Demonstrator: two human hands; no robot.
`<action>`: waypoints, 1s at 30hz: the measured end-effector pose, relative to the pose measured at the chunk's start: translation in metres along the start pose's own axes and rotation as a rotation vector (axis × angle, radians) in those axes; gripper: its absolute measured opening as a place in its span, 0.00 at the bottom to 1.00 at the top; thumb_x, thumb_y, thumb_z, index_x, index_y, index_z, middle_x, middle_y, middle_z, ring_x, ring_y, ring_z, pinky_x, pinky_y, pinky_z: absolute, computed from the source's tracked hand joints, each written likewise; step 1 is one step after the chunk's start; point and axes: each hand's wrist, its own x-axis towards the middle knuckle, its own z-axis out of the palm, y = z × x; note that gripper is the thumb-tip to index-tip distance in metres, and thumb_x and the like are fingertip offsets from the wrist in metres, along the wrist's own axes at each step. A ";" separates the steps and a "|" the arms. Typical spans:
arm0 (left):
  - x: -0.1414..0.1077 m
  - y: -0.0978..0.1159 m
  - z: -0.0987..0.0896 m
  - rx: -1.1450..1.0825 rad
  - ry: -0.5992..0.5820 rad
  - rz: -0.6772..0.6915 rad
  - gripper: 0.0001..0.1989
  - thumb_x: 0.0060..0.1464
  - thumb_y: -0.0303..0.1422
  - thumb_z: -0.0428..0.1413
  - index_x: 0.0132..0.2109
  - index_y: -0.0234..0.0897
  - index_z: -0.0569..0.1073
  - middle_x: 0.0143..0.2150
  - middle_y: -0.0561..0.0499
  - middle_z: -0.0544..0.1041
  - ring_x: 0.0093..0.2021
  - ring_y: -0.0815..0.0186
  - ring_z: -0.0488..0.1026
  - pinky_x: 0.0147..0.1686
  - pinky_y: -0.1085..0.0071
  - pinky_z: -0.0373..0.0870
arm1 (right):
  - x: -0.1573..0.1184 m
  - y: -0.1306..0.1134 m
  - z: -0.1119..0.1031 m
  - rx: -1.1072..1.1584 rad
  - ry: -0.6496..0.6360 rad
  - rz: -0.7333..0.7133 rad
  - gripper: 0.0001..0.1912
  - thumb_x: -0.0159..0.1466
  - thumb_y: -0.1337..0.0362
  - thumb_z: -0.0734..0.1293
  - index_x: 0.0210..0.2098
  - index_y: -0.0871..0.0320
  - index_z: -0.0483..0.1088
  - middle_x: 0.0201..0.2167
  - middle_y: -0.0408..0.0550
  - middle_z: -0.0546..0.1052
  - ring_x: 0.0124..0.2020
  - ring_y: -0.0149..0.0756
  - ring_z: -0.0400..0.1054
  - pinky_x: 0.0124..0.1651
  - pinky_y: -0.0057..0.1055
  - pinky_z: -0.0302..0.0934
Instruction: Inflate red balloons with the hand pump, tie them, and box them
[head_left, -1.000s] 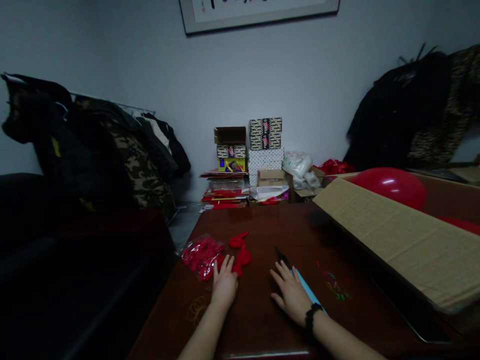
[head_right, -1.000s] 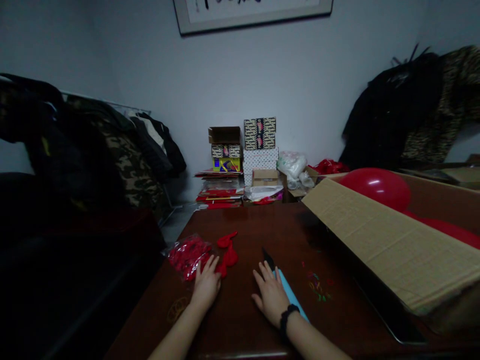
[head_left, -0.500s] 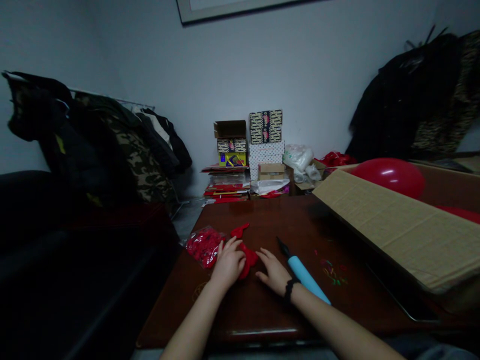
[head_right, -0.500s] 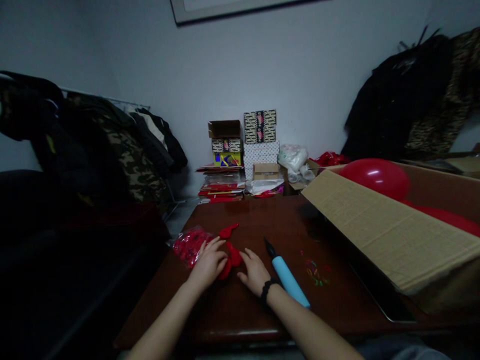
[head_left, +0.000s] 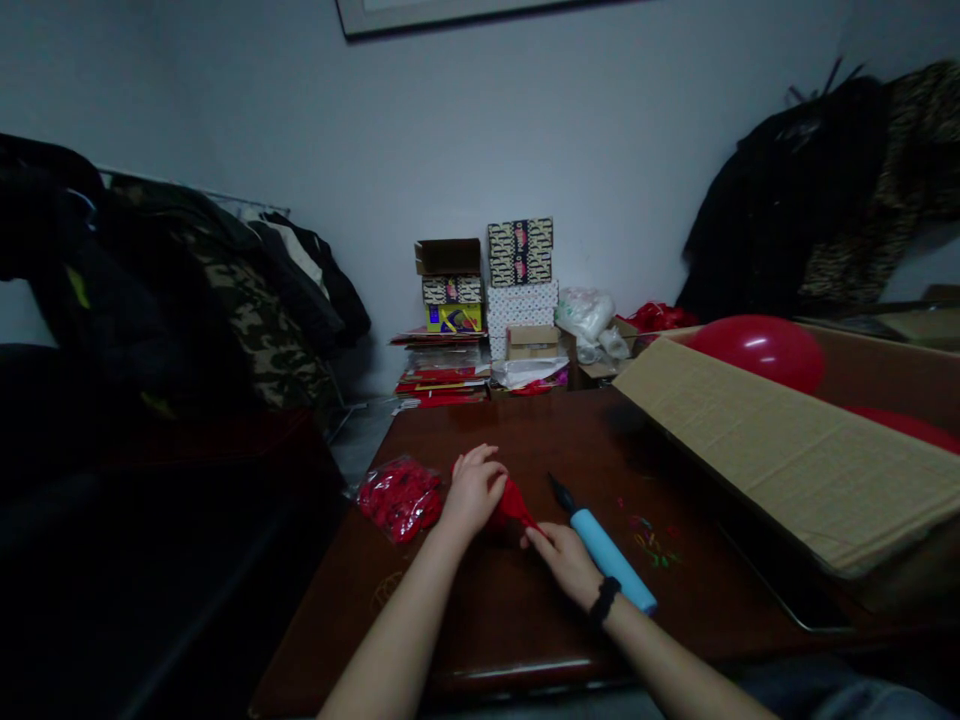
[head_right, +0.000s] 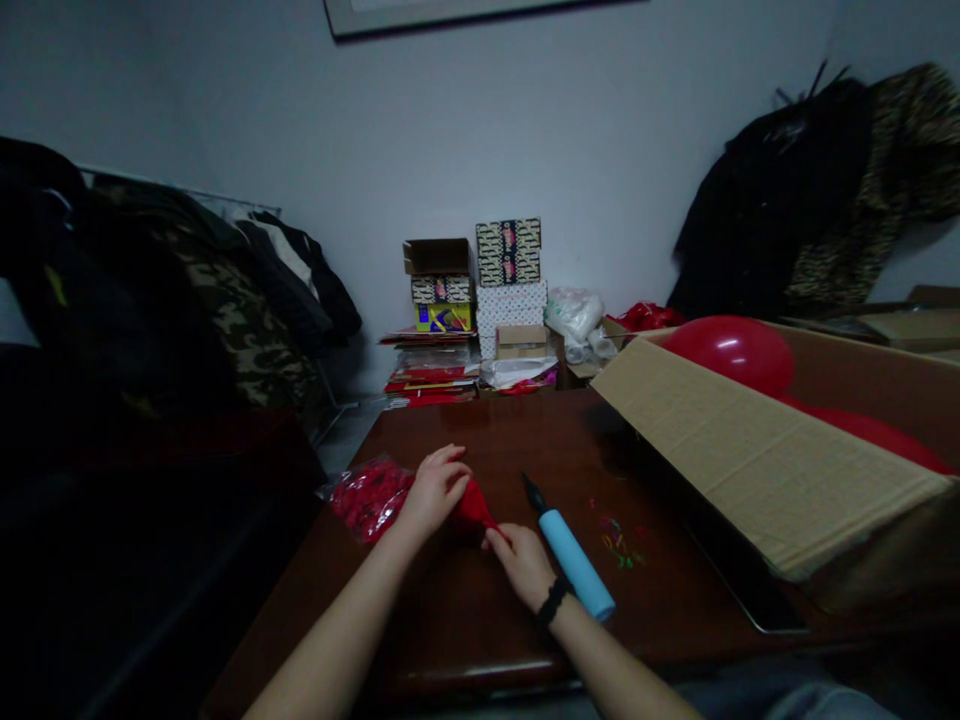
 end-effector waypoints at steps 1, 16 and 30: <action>0.004 0.002 0.006 0.016 0.025 -0.016 0.11 0.53 0.31 0.49 0.41 0.42 0.74 0.56 0.49 0.67 0.59 0.60 0.58 0.59 0.54 0.50 | 0.000 0.004 0.000 -0.039 0.033 0.039 0.21 0.64 0.54 0.51 0.33 0.59 0.70 0.32 0.48 0.76 0.36 0.36 0.69 0.43 0.35 0.62; -0.077 0.010 0.089 0.069 -0.230 -0.092 0.19 0.48 0.29 0.51 0.49 0.43 0.70 0.62 0.47 0.59 0.63 0.58 0.52 0.61 0.55 0.45 | -0.025 0.046 -0.044 -0.473 0.199 0.216 0.28 0.57 0.56 0.58 0.55 0.61 0.59 0.58 0.57 0.60 0.61 0.50 0.50 0.62 0.49 0.42; -0.062 0.040 0.138 0.273 -0.118 -0.222 0.23 0.49 0.44 0.52 0.46 0.30 0.73 0.60 0.37 0.62 0.63 0.51 0.50 0.61 0.49 0.37 | -0.033 0.059 -0.021 -0.625 0.218 0.303 0.31 0.57 0.54 0.58 0.56 0.63 0.58 0.59 0.59 0.61 0.63 0.51 0.46 0.61 0.55 0.32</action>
